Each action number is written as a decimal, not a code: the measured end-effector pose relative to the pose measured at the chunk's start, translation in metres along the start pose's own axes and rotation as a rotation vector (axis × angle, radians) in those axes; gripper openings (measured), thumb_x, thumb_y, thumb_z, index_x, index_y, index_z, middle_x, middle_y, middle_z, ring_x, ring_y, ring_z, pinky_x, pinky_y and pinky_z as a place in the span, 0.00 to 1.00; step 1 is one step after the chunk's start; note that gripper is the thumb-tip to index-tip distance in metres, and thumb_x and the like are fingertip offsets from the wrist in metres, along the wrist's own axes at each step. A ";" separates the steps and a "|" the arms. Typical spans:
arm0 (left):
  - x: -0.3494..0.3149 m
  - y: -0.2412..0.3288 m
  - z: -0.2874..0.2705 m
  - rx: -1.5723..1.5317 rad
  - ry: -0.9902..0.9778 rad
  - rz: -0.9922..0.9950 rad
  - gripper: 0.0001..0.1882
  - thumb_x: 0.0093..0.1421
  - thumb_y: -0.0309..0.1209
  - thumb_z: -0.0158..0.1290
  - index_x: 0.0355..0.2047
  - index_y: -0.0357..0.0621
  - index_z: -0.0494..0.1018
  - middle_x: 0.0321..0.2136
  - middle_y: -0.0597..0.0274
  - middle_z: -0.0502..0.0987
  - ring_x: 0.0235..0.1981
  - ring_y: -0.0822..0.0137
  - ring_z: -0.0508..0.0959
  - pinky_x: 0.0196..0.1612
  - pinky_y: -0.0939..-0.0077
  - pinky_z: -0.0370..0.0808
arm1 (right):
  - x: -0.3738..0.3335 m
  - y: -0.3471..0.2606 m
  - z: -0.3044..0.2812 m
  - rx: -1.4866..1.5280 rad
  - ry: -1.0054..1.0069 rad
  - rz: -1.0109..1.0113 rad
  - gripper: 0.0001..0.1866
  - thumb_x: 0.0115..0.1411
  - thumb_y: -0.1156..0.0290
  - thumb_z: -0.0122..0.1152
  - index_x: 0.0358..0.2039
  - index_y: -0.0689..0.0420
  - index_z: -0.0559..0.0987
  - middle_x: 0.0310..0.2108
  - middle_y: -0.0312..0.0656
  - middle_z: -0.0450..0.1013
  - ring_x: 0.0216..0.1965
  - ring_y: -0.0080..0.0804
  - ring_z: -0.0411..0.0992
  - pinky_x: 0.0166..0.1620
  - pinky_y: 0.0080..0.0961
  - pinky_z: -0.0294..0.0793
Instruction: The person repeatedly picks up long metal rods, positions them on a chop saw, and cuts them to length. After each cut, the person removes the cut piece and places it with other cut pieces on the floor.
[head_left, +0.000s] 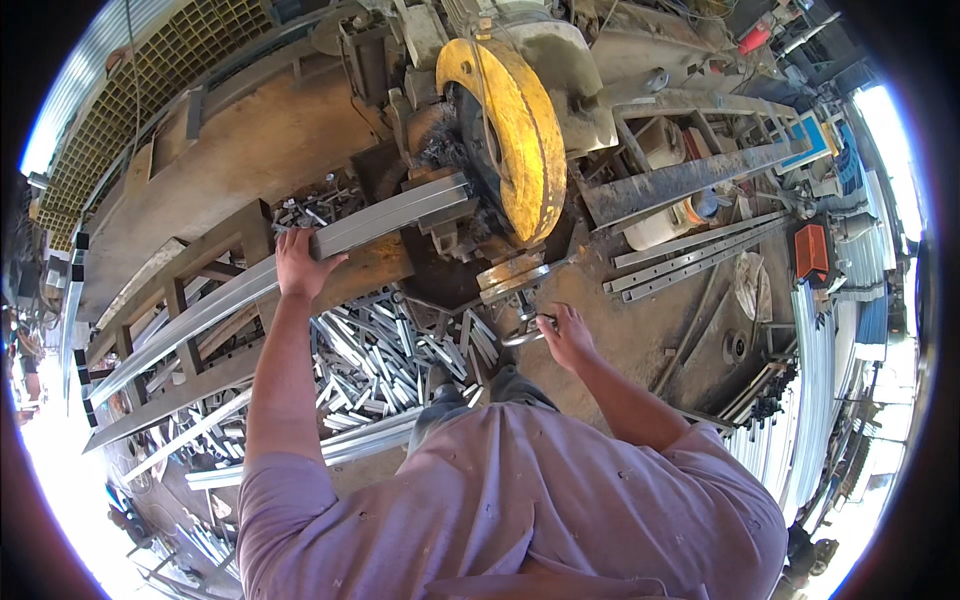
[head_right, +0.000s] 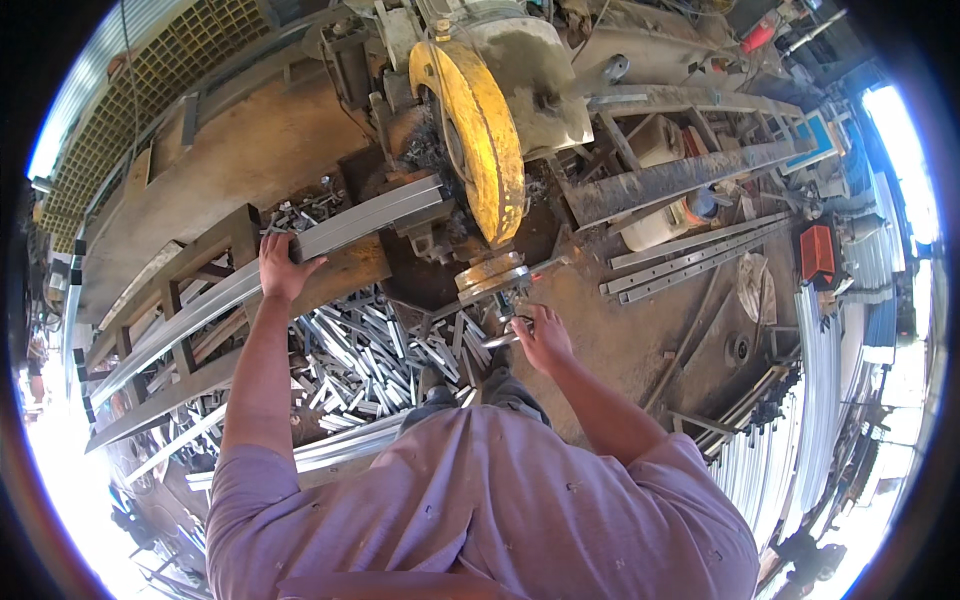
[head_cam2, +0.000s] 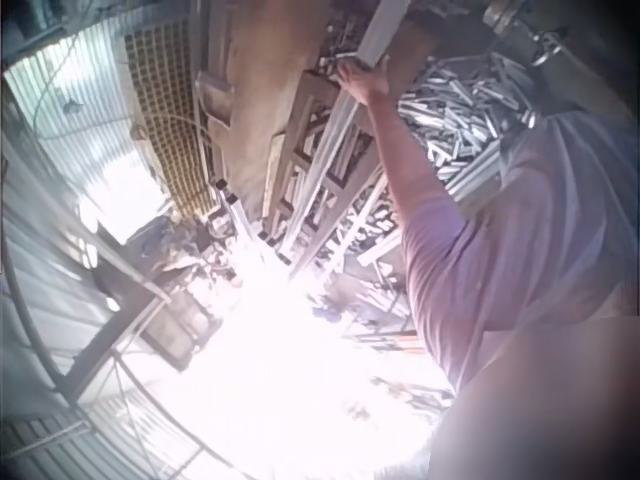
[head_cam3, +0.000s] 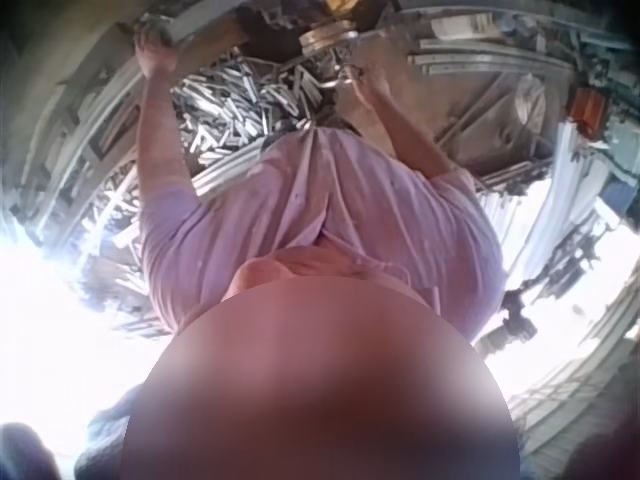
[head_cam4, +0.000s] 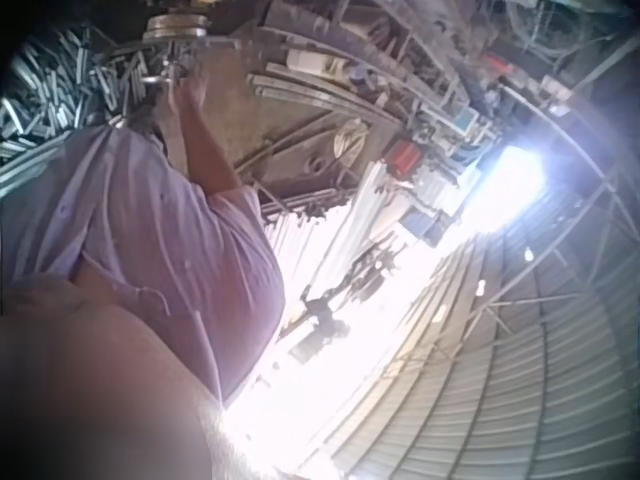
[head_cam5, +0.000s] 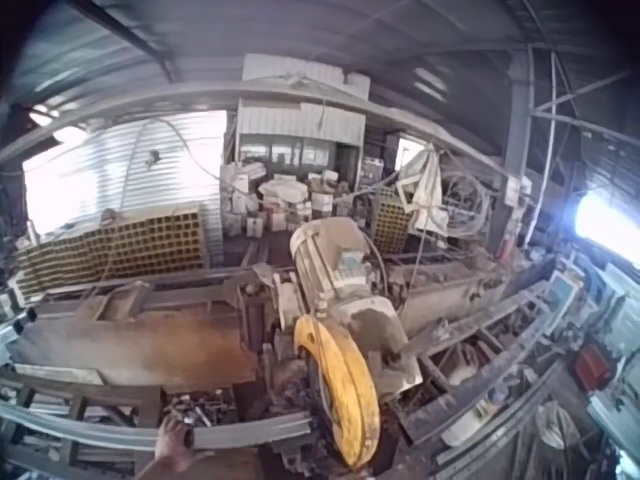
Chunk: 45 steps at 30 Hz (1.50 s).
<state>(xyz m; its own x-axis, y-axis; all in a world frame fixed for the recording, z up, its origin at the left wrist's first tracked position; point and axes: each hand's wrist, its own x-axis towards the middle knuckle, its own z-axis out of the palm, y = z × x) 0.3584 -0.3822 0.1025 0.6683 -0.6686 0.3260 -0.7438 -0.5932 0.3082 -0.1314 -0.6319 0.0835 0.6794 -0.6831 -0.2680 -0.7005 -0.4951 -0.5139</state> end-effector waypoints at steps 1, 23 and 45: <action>-0.001 0.000 0.003 -0.003 -0.013 -0.009 0.37 0.40 0.49 0.80 0.48 0.46 0.78 0.48 0.55 0.77 0.56 0.46 0.73 0.65 0.52 0.71 | 0.003 0.002 0.005 0.014 -0.001 0.019 0.38 0.73 0.42 0.55 0.65 0.66 0.70 0.64 0.62 0.69 0.66 0.64 0.67 0.68 0.52 0.68; 0.022 0.082 0.070 -0.040 -0.085 -0.051 0.37 0.43 0.48 0.79 0.50 0.45 0.78 0.50 0.54 0.76 0.58 0.46 0.72 0.65 0.52 0.70 | 0.006 -0.029 0.004 -0.156 -0.275 0.154 0.61 0.69 0.24 0.44 0.79 0.67 0.44 0.78 0.73 0.41 0.80 0.74 0.35 0.78 0.65 0.38; -0.012 -0.129 -0.019 0.821 -0.657 -0.256 0.27 0.60 0.29 0.64 0.59 0.38 0.70 0.60 0.48 0.73 0.64 0.47 0.74 0.63 0.56 0.78 | -0.003 -0.049 0.005 -0.184 -0.166 0.242 0.59 0.70 0.31 0.50 0.81 0.60 0.38 0.80 0.67 0.37 0.81 0.69 0.31 0.78 0.68 0.35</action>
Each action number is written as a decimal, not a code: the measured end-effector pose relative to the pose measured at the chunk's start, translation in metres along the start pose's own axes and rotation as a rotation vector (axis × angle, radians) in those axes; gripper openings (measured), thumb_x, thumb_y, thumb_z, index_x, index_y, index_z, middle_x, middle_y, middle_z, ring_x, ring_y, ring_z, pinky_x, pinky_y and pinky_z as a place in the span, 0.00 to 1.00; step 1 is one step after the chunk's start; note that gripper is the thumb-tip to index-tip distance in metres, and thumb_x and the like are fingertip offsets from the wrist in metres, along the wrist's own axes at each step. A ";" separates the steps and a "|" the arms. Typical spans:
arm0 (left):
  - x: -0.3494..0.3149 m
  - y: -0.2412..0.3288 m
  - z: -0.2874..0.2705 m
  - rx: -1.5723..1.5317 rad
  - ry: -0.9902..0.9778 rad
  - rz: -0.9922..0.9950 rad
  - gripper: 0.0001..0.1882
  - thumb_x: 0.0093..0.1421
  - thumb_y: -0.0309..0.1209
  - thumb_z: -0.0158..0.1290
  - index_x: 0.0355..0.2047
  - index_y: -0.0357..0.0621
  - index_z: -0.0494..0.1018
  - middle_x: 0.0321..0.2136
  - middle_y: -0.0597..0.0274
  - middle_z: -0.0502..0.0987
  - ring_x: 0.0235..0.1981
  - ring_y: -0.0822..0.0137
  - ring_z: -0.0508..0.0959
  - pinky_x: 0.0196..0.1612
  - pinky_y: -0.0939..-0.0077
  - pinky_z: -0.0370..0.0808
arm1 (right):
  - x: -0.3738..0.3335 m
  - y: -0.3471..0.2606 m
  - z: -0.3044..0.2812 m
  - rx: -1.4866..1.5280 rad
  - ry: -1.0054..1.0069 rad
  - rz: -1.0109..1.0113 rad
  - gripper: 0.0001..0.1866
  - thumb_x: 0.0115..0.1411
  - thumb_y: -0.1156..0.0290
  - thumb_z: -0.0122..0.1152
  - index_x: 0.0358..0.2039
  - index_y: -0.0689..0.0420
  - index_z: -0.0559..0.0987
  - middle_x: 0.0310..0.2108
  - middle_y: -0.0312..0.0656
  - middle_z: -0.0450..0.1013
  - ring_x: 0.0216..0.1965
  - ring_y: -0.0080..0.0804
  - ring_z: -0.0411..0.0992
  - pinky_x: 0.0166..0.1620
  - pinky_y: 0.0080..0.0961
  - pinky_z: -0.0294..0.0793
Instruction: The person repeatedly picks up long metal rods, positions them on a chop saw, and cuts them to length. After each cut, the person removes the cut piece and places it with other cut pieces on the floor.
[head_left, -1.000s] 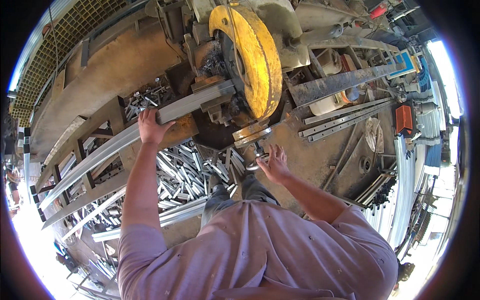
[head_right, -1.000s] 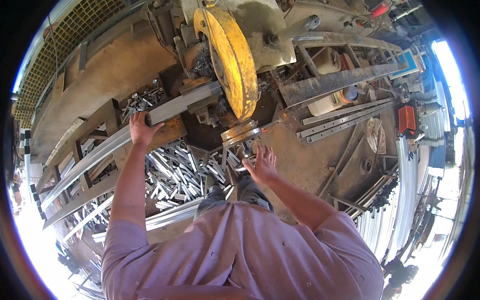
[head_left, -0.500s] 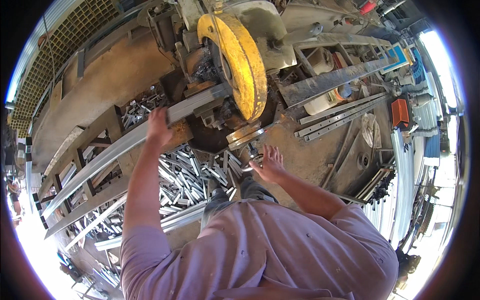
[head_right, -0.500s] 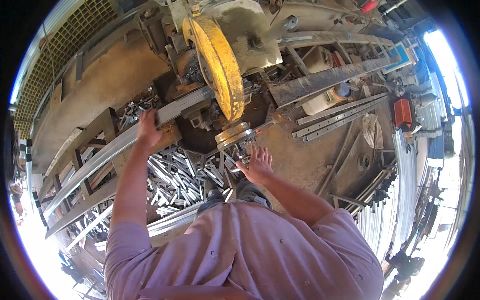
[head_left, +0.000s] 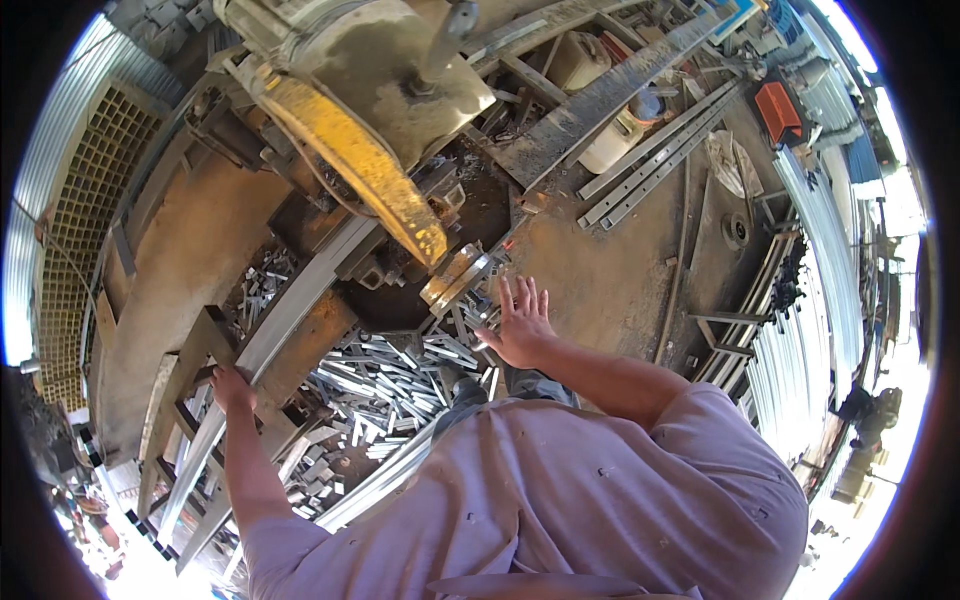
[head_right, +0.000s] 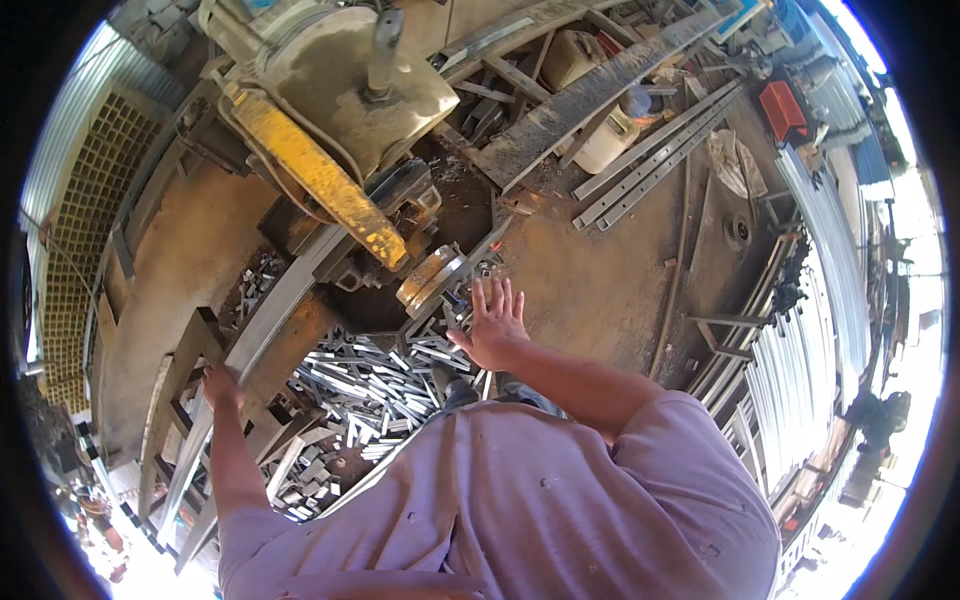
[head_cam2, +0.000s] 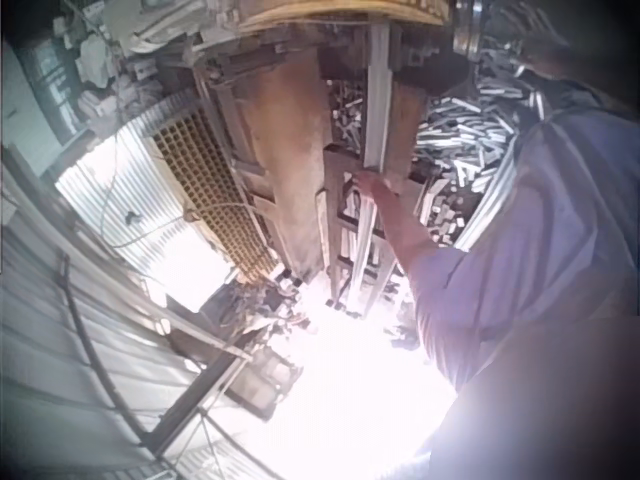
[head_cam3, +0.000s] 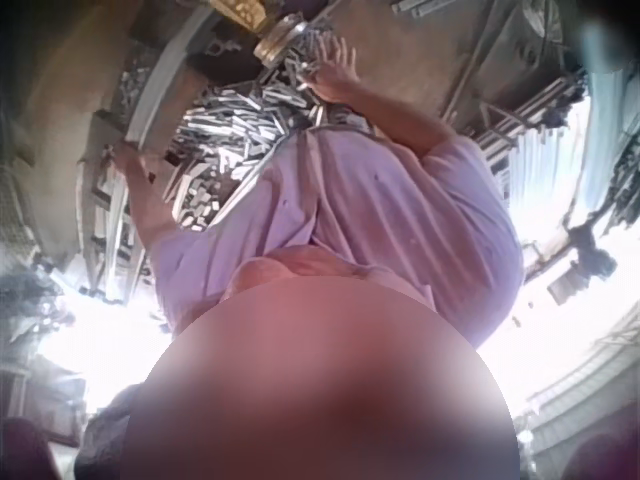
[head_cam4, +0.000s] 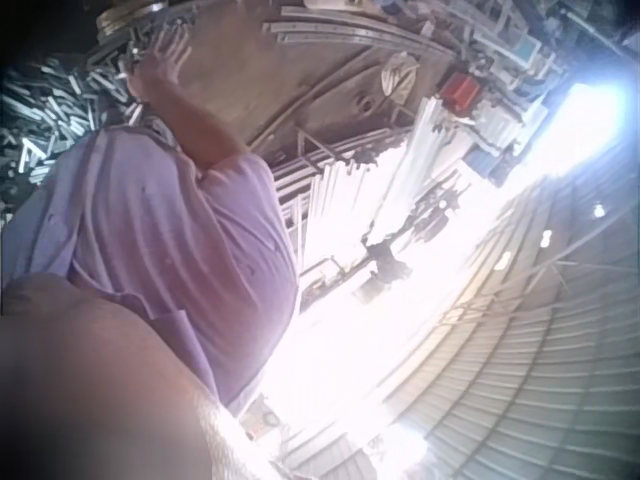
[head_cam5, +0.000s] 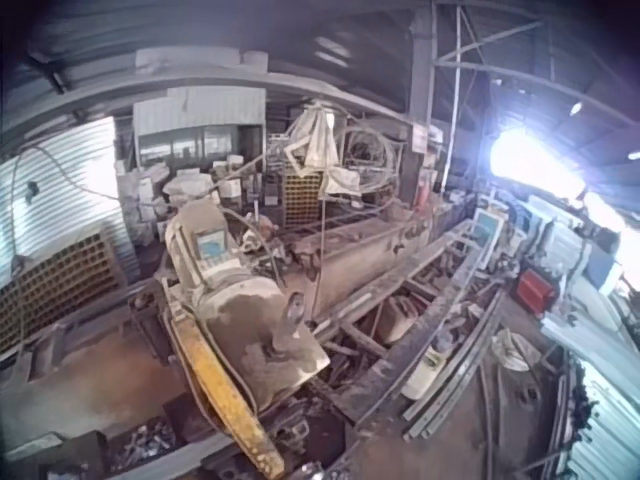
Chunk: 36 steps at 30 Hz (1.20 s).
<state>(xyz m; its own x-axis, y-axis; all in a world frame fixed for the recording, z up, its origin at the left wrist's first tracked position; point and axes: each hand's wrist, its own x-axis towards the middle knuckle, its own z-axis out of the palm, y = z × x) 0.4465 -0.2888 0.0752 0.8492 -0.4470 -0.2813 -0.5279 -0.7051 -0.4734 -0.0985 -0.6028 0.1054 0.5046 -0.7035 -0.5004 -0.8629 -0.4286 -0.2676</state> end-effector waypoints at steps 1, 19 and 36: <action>0.003 0.002 -0.004 0.030 -0.015 0.027 0.29 0.59 0.29 0.65 0.60 0.38 0.69 0.61 0.48 0.73 0.64 0.47 0.74 0.64 0.56 0.78 | 0.000 0.001 0.002 0.006 0.009 0.002 0.58 0.70 0.31 0.50 0.81 0.60 0.38 0.80 0.67 0.37 0.81 0.69 0.31 0.78 0.68 0.34; -0.031 0.206 -0.168 -0.724 0.217 0.309 0.33 0.49 0.32 0.72 0.55 0.44 0.74 0.56 0.49 0.79 0.61 0.45 0.76 0.62 0.52 0.76 | 0.005 0.000 -0.011 0.010 -0.013 0.053 0.59 0.70 0.27 0.44 0.82 0.59 0.36 0.82 0.62 0.35 0.83 0.62 0.29 0.78 0.68 0.32; -0.321 0.250 0.028 -0.904 -0.119 0.202 0.25 0.59 0.43 0.71 0.47 0.38 0.76 0.45 0.48 0.81 0.49 0.48 0.81 0.55 0.54 0.78 | -0.060 0.305 0.029 0.311 -0.106 0.210 0.48 0.71 0.32 0.50 0.71 0.66 0.68 0.73 0.63 0.62 0.76 0.60 0.57 0.76 0.49 0.59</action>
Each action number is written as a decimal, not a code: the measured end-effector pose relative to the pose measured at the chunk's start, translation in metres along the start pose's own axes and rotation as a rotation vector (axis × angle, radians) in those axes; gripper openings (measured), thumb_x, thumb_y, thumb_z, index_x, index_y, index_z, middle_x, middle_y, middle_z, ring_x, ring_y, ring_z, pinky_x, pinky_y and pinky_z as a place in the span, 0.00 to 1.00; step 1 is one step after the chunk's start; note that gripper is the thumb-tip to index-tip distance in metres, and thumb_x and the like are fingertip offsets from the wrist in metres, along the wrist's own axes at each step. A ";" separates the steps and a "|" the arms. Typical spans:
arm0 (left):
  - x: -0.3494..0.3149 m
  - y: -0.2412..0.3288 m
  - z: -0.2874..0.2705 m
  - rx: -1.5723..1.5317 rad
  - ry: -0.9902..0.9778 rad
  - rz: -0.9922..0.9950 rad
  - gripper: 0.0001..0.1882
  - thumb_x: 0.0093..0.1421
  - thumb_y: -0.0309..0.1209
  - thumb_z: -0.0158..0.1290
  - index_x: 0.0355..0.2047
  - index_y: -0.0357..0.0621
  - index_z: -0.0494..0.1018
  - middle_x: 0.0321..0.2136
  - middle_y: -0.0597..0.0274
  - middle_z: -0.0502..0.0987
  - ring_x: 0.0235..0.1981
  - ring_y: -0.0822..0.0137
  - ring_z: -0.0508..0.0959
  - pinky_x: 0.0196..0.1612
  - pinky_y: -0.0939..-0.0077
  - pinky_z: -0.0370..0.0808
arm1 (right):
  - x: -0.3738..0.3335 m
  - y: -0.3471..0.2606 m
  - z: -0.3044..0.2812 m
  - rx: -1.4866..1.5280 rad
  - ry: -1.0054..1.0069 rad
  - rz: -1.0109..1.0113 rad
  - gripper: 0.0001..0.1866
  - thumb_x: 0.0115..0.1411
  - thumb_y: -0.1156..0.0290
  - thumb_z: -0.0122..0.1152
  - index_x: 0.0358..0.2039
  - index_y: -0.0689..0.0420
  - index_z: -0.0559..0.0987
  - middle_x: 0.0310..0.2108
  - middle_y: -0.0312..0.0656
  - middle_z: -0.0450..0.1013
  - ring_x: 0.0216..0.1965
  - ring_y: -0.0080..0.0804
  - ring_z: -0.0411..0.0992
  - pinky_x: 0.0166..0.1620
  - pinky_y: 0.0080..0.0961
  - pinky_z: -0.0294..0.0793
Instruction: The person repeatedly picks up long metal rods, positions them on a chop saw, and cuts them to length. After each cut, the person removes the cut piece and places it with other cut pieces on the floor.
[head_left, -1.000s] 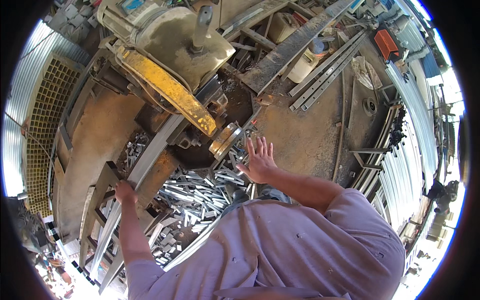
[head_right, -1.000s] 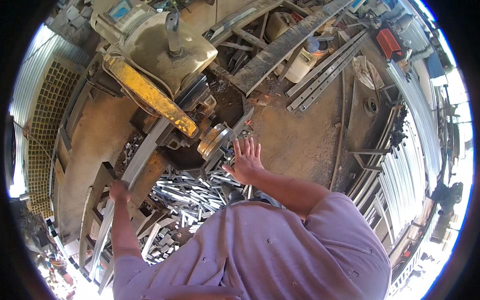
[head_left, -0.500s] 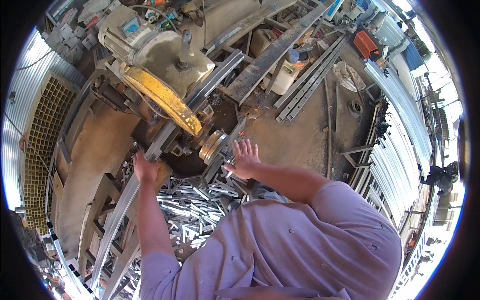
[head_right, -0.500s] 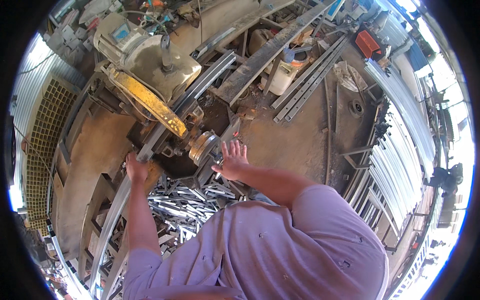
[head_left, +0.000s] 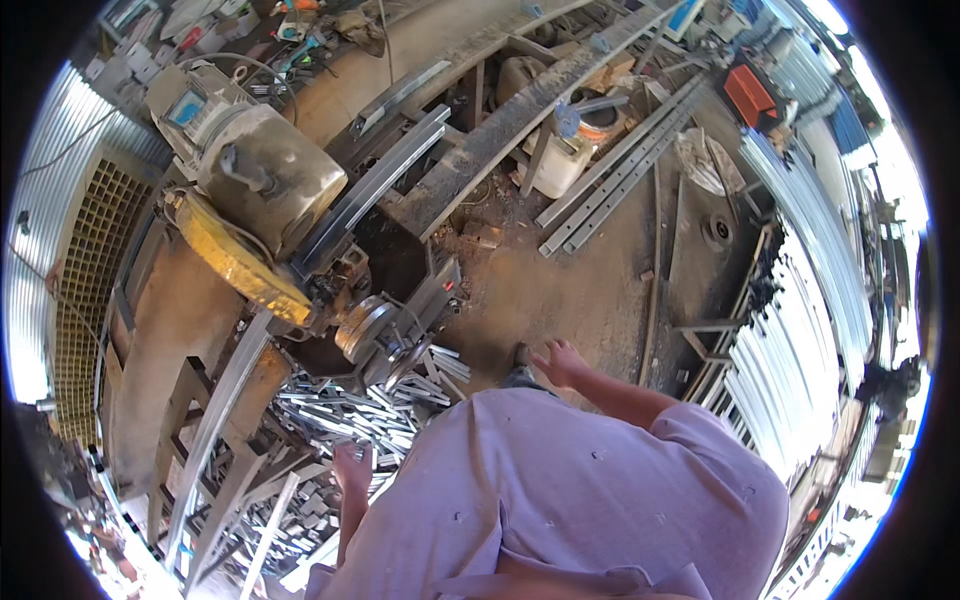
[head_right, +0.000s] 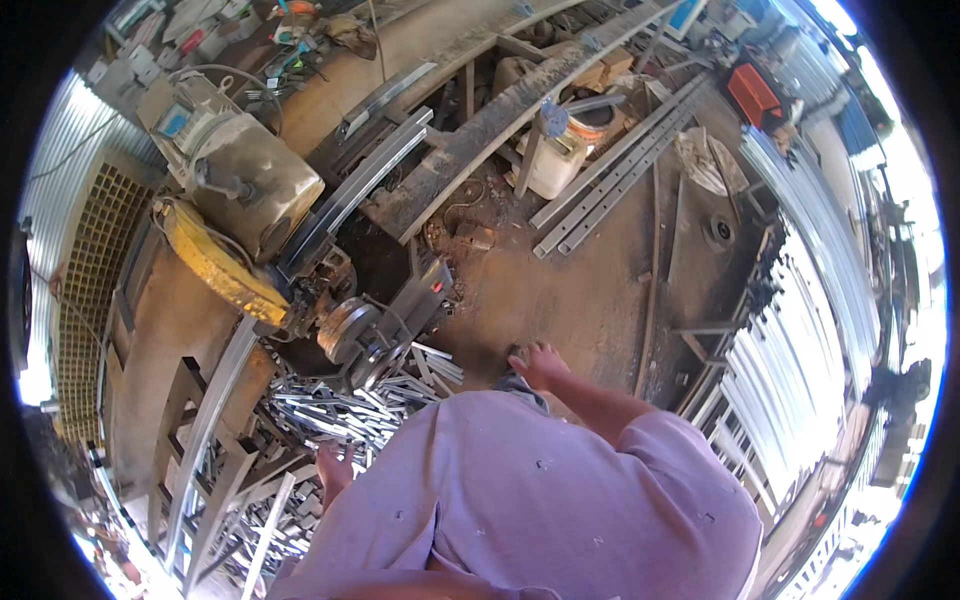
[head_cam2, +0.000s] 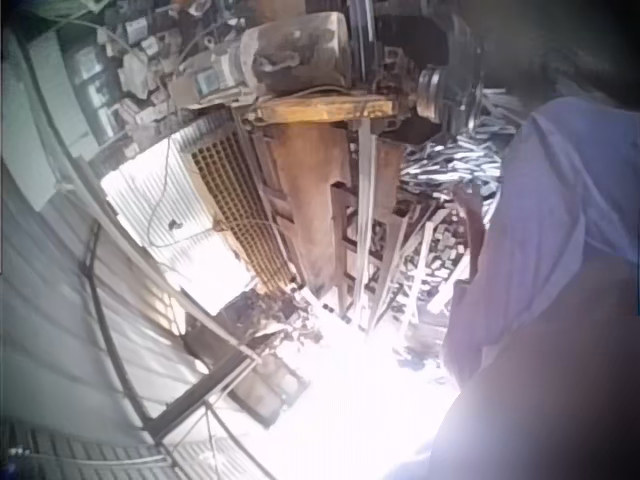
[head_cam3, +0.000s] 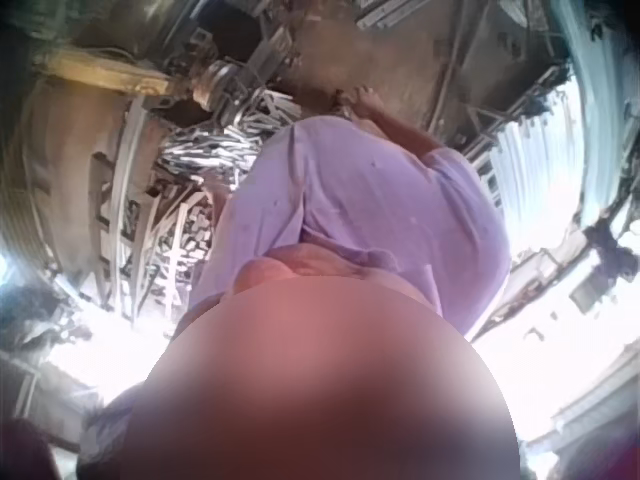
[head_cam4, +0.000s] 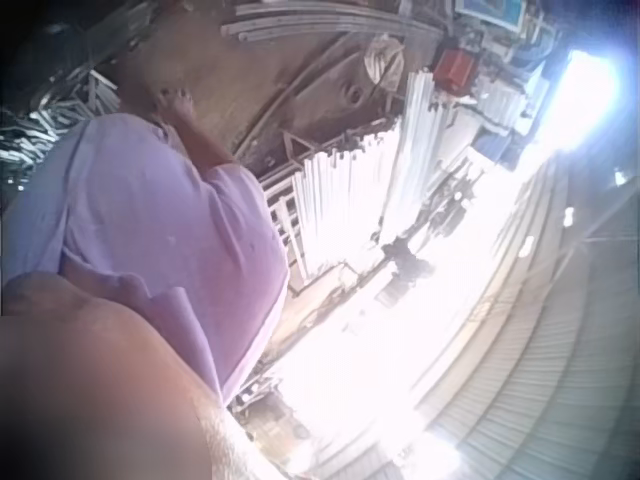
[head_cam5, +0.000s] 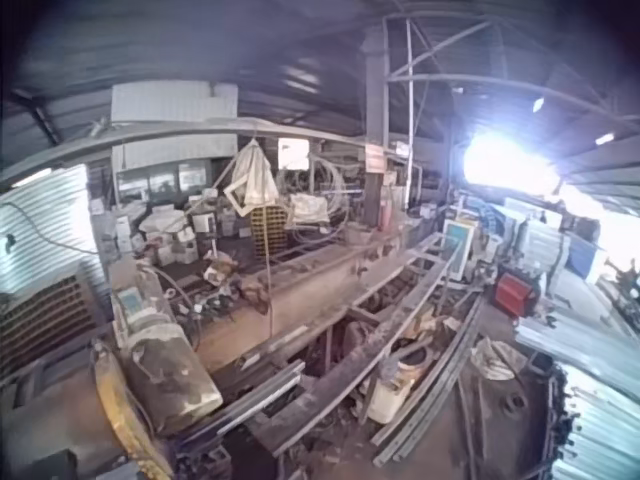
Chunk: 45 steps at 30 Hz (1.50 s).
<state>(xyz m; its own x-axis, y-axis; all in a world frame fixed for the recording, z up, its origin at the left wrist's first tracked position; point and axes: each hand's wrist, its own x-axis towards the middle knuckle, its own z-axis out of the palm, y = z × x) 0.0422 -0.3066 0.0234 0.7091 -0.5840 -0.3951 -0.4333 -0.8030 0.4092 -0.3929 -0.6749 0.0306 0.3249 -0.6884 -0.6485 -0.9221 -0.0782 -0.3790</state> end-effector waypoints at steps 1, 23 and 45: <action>0.003 0.023 0.004 0.047 0.005 0.027 0.25 0.61 0.44 0.69 0.47 0.37 0.76 0.46 0.46 0.80 0.50 0.46 0.80 0.56 0.52 0.76 | 0.002 0.023 -0.011 -0.025 -0.043 0.014 0.47 0.71 0.32 0.51 0.70 0.66 0.69 0.72 0.62 0.63 0.74 0.61 0.59 0.75 0.49 0.62; 0.052 0.240 0.096 -0.288 0.528 -0.181 0.37 0.66 0.46 0.64 0.65 0.34 0.67 0.60 0.38 0.71 0.63 0.38 0.71 0.67 0.46 0.67 | 0.174 -0.156 -0.255 -0.231 0.163 -0.820 0.41 0.67 0.43 0.67 0.68 0.63 0.71 0.61 0.61 0.73 0.61 0.62 0.73 0.62 0.52 0.75; 0.004 0.264 0.089 -0.044 0.673 -0.503 0.37 0.65 0.43 0.64 0.66 0.33 0.67 0.60 0.40 0.73 0.65 0.39 0.68 0.71 0.42 0.61 | 0.344 -0.400 -0.246 -0.828 0.060 -1.293 0.30 0.54 0.53 0.79 0.51 0.61 0.82 0.53 0.48 0.76 0.59 0.47 0.74 0.57 0.43 0.78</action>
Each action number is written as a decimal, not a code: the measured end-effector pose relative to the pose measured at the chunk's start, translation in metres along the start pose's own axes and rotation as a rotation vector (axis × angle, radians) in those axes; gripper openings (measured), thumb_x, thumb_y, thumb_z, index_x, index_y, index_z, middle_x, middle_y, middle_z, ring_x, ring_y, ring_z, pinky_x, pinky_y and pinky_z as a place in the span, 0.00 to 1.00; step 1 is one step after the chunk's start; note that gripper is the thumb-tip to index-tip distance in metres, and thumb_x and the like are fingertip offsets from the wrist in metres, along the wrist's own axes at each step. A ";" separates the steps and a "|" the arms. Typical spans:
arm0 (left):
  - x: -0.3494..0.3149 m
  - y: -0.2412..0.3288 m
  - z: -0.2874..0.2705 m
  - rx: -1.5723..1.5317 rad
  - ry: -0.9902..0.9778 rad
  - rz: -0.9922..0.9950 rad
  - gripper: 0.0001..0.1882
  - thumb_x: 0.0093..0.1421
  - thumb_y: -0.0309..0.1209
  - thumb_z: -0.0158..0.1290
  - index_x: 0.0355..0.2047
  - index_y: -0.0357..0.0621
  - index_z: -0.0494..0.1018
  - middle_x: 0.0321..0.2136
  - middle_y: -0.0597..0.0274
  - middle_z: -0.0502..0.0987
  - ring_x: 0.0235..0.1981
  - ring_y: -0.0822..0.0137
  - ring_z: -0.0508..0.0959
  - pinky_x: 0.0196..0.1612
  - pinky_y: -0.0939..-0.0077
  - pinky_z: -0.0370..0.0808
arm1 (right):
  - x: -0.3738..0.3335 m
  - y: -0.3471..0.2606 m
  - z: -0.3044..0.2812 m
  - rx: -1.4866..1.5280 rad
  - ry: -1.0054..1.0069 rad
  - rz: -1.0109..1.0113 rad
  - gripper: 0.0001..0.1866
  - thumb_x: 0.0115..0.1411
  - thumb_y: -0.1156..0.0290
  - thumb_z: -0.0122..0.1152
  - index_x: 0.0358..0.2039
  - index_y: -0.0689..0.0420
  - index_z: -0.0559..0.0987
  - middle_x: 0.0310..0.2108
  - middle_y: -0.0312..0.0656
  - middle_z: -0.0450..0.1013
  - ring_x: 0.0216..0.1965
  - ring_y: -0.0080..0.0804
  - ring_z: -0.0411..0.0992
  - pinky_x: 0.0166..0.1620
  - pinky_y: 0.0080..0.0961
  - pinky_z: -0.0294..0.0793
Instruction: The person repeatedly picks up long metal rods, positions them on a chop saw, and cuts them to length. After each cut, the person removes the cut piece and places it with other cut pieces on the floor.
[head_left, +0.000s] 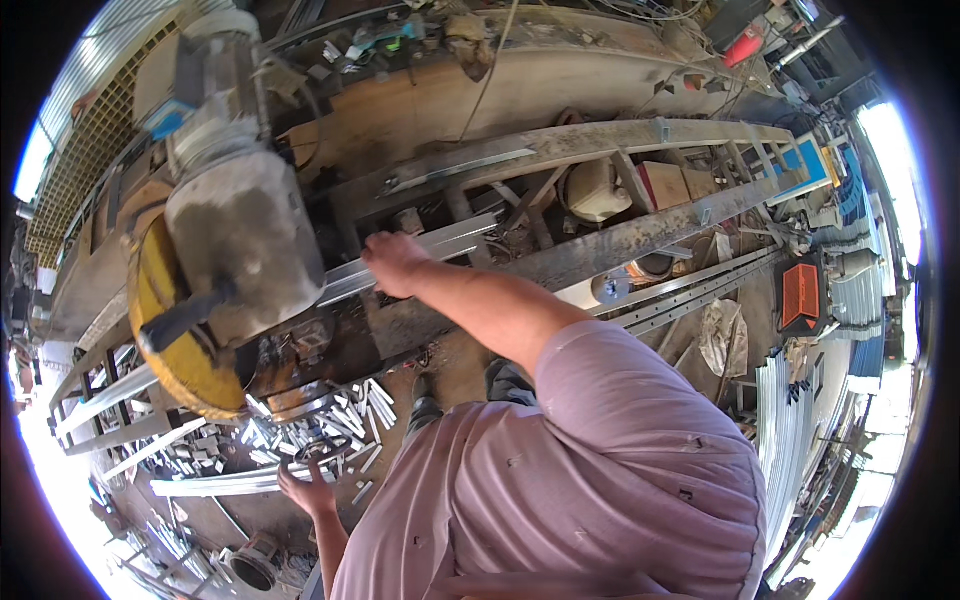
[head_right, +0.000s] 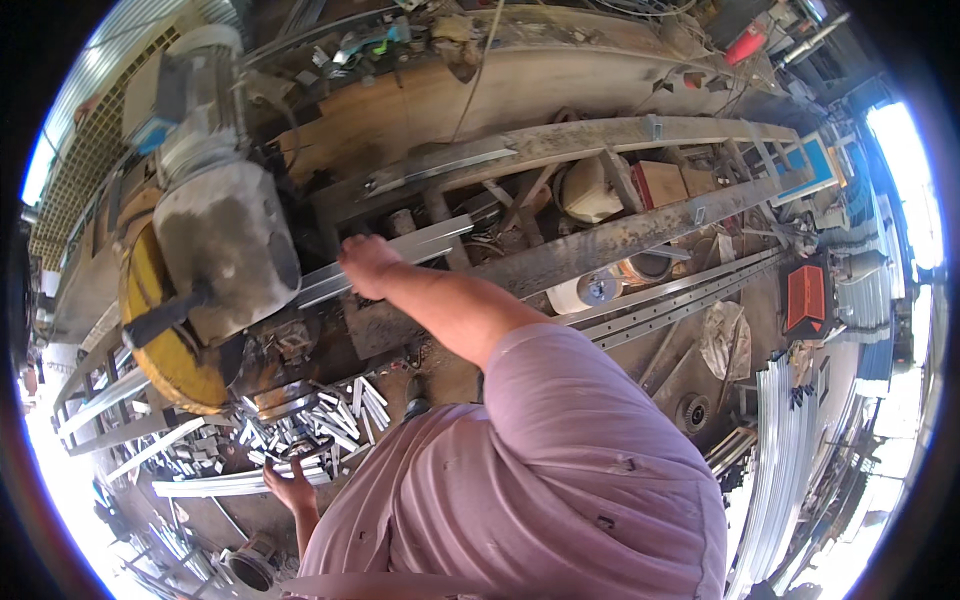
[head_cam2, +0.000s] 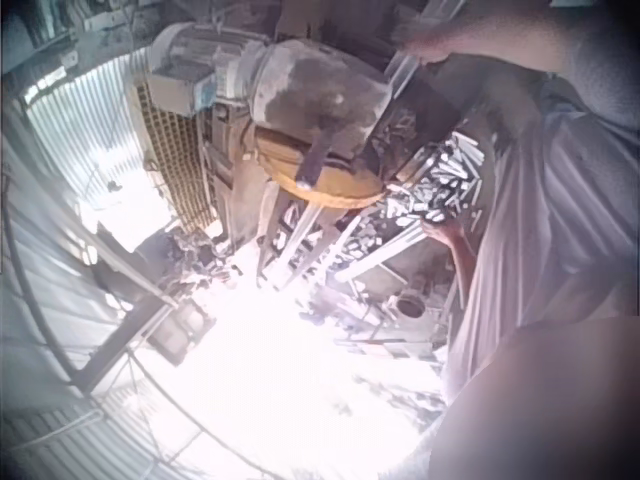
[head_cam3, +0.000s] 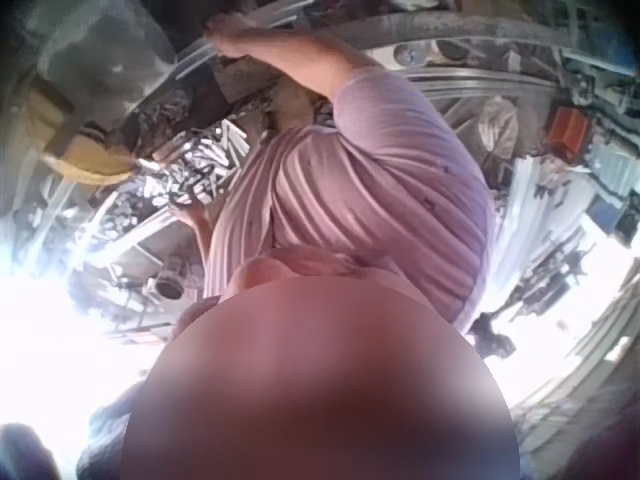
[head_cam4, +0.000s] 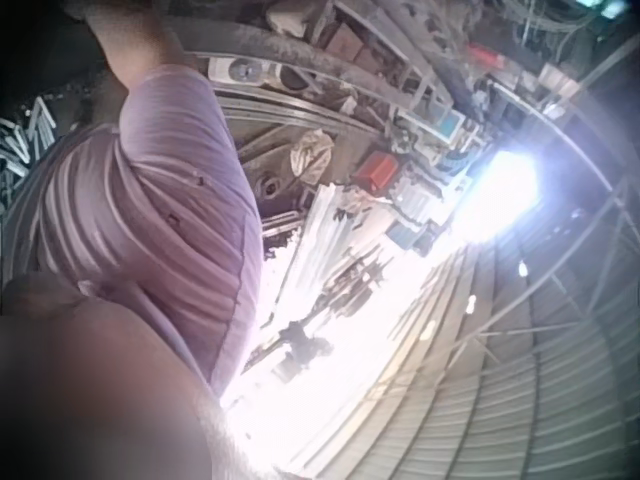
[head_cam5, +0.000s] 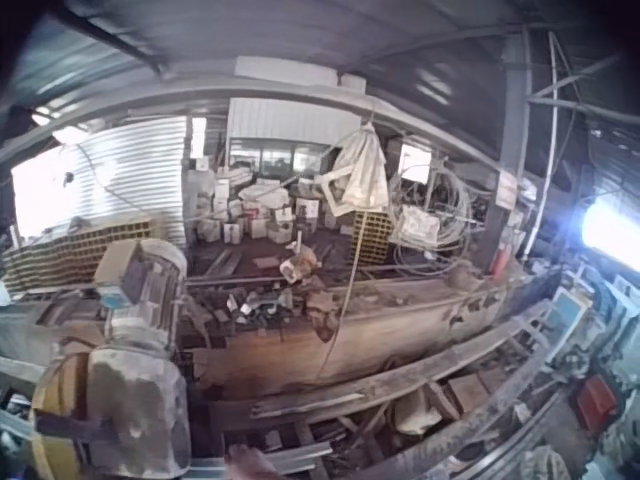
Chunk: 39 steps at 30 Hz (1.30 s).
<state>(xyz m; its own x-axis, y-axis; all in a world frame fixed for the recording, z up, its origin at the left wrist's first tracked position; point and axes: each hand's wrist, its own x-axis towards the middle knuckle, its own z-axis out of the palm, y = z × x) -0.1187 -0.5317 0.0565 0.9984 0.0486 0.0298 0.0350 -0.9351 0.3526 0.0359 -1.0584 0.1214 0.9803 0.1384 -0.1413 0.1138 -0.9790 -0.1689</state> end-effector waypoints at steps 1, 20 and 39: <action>-0.007 0.001 -0.003 0.063 0.009 -0.013 0.37 0.65 0.44 0.64 0.66 0.32 0.68 0.60 0.40 0.73 0.65 0.38 0.68 0.71 0.42 0.61 | 0.000 0.000 -0.001 0.002 -0.016 -0.011 0.31 0.55 0.53 0.79 0.51 0.61 0.82 0.53 0.48 0.76 0.59 0.47 0.74 0.57 0.42 0.78; -0.016 0.188 0.056 -0.047 -0.832 0.216 0.24 0.58 0.44 0.72 0.43 0.33 0.83 0.37 0.47 0.89 0.38 0.55 0.90 0.43 0.61 0.85 | -0.246 0.338 -0.013 -0.138 -0.092 0.245 0.33 0.51 0.50 0.81 0.51 0.54 0.80 0.45 0.42 0.76 0.53 0.43 0.76 0.56 0.43 0.79; 0.108 0.554 0.192 0.120 -0.196 1.329 0.42 0.57 0.50 0.69 0.63 0.37 0.67 0.57 0.47 0.71 0.60 0.42 0.70 0.66 0.44 0.66 | -0.377 0.317 0.057 0.146 0.345 1.094 0.48 0.73 0.36 0.49 0.80 0.57 0.52 0.81 0.48 0.49 0.83 0.48 0.41 0.82 0.55 0.35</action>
<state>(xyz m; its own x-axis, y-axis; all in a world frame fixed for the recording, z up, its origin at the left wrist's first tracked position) 0.0170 -1.1118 0.0756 0.2690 -0.9521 0.1455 -0.9624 -0.2600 0.0782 -0.3063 -1.4119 0.0660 0.5377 -0.8430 -0.0116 -0.8209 -0.5204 -0.2354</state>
